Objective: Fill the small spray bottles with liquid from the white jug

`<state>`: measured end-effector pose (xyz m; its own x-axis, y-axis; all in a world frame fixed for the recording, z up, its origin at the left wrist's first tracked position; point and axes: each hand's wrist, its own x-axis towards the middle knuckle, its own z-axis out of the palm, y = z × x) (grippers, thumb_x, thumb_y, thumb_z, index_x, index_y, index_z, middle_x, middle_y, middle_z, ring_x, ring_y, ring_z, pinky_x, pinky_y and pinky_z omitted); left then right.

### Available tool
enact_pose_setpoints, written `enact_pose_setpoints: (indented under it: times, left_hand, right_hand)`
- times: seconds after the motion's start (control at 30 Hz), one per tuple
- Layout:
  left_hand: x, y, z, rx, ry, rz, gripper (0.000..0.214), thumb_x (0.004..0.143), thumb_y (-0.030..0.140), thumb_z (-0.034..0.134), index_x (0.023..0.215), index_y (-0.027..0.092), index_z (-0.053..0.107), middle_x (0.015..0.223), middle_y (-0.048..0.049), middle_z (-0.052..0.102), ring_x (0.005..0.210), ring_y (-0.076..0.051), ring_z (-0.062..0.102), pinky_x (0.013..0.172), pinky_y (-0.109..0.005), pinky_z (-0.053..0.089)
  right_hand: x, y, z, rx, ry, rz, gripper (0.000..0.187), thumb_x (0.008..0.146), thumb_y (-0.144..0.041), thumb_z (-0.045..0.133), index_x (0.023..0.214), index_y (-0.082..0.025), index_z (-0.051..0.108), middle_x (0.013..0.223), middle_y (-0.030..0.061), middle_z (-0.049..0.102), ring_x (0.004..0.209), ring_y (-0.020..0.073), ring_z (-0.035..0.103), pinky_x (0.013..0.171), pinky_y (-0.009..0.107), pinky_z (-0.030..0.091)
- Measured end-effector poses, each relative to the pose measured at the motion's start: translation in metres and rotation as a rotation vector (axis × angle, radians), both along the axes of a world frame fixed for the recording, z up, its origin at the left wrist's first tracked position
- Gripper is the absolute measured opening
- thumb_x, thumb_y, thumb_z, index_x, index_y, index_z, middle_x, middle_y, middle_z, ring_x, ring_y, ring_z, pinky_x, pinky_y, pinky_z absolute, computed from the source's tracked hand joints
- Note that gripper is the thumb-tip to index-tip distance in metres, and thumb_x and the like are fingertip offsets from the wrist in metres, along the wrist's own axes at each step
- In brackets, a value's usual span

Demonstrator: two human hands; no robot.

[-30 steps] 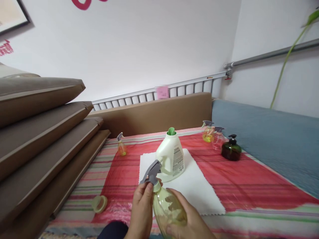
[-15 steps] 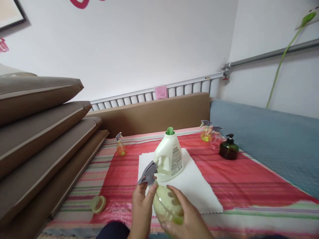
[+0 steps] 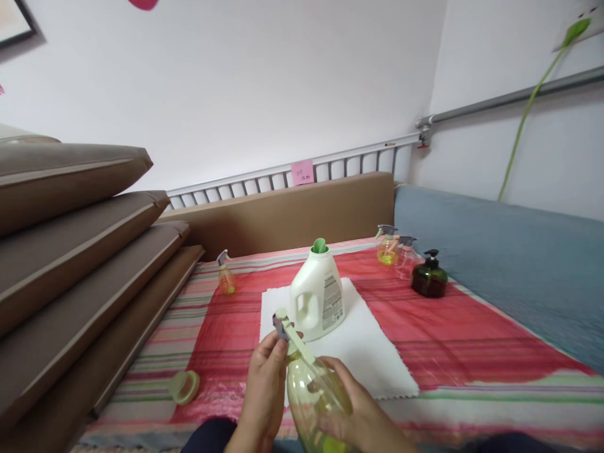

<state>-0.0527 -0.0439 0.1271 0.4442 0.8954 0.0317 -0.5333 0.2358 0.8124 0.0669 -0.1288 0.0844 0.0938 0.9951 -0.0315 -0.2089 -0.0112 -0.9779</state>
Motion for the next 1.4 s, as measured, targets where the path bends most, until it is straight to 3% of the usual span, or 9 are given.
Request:
enact_pose_setpoints:
  times: [0.13, 0.23, 0.4, 0.57, 0.8, 0.93, 1.13, 1.27, 1.4]
  left_hand:
    - [0.0, -0.003, 0.002, -0.025, -0.028, -0.08, 0.025, 0.071, 0.031, 0.07, 0.089, 0.013, 0.069, 0.079, -0.0085, 0.071, 0.075, -0.019, 0.065, 0.074, -0.03, 0.048]
    - [-0.001, -0.006, 0.0, -0.08, 0.03, -0.089, 0.018, 0.067, 0.025, 0.073, 0.08, 0.013, 0.071, 0.074, -0.0078, 0.071, 0.067, -0.018, 0.065, 0.069, -0.028, 0.048]
    - [-0.005, -0.009, 0.006, -0.095, 0.073, -0.037, 0.023, 0.063, 0.022, 0.075, 0.084, 0.014, 0.071, 0.074, -0.0073, 0.072, 0.07, -0.018, 0.066, 0.068, -0.025, 0.048]
    - [-0.007, -0.008, 0.016, -0.047, 0.088, -0.079, 0.022, 0.064, 0.023, 0.074, 0.083, 0.013, 0.071, 0.075, -0.0088, 0.072, 0.071, -0.02, 0.066, 0.062, -0.024, 0.047]
    - [-0.01, -0.009, 0.005, 0.012, 0.047, -0.062, 0.035, 0.069, 0.035, 0.07, 0.096, 0.014, 0.067, 0.092, -0.0137, 0.071, 0.085, -0.025, 0.065, 0.076, -0.033, 0.047]
    - [-0.012, -0.004, 0.001, 0.104, 0.033, -0.025, 0.058, 0.056, 0.045, 0.077, 0.106, 0.019, 0.063, 0.103, -0.0145, 0.068, 0.099, -0.031, 0.06, 0.084, -0.039, 0.043]
    - [-0.019, 0.003, 0.031, 0.24, 0.23, -0.007, 0.039, 0.07, 0.041, 0.066, 0.1, 0.016, 0.065, 0.101, -0.0125, 0.066, 0.1, -0.029, 0.057, 0.089, -0.039, 0.038]
    - [-0.018, 0.004, 0.04, 0.305, 0.322, 0.017, 0.022, 0.073, 0.03, 0.066, 0.088, 0.013, 0.067, 0.088, -0.0091, 0.068, 0.09, -0.024, 0.058, 0.084, -0.032, 0.038]
    - [-0.015, 0.004, 0.025, 0.171, 0.165, -0.005, 0.026, 0.073, 0.029, 0.067, 0.094, 0.014, 0.068, 0.089, -0.0095, 0.07, 0.092, -0.023, 0.059, 0.087, -0.034, 0.039]
  right_hand:
    - [0.001, -0.003, 0.003, 0.045, 0.418, 0.252, 0.064, 0.055, -0.047, 0.073, 0.108, -0.021, 0.049, 0.094, 0.0063, 0.062, 0.083, 0.0212, 0.059, 0.07, 0.031, 0.043]
    - [-0.001, -0.005, 0.014, 0.063, 0.535, 0.326, 0.065, 0.055, -0.046, 0.073, 0.11, -0.021, 0.051, 0.096, 0.0076, 0.062, 0.089, 0.0225, 0.059, 0.073, 0.031, 0.043]
    - [0.001, -0.006, 0.024, 0.069, 0.402, 0.225, 0.062, 0.059, -0.049, 0.071, 0.112, -0.023, 0.052, 0.097, 0.007, 0.061, 0.091, 0.0237, 0.057, 0.078, 0.035, 0.043]
    - [0.002, -0.005, 0.025, 0.153, 0.326, 0.216, 0.066, 0.058, -0.049, 0.073, 0.114, -0.025, 0.049, 0.103, 0.0076, 0.059, 0.094, 0.0247, 0.056, 0.081, 0.038, 0.042]
    - [-0.003, 0.001, 0.023, 0.253, 0.205, 0.152, 0.075, 0.055, -0.052, 0.075, 0.116, -0.024, 0.041, 0.118, 0.0114, 0.055, 0.108, 0.0287, 0.052, 0.089, 0.041, 0.039]
    - [-0.003, 0.005, 0.005, 0.25, -0.058, -0.003, 0.08, 0.053, -0.044, 0.077, 0.12, -0.024, 0.037, 0.123, 0.0134, 0.052, 0.108, 0.0289, 0.052, 0.088, 0.039, 0.042]
    - [-0.006, 0.002, -0.004, 0.106, -0.531, -0.189, 0.08, 0.046, -0.018, 0.073, 0.12, -0.021, 0.043, 0.123, 0.0111, 0.051, 0.108, 0.0283, 0.05, 0.093, 0.037, 0.039]
    - [-0.008, -0.001, 0.002, 0.09, -0.473, -0.279, 0.08, 0.043, -0.014, 0.076, 0.117, -0.024, 0.049, 0.121, 0.0086, 0.052, 0.108, 0.0301, 0.049, 0.094, 0.038, 0.037]
    - [-0.004, 0.0, -0.001, 0.14, -0.211, -0.198, 0.075, 0.048, -0.033, 0.079, 0.115, -0.023, 0.048, 0.116, 0.0101, 0.056, 0.106, 0.031, 0.05, 0.088, 0.038, 0.039]
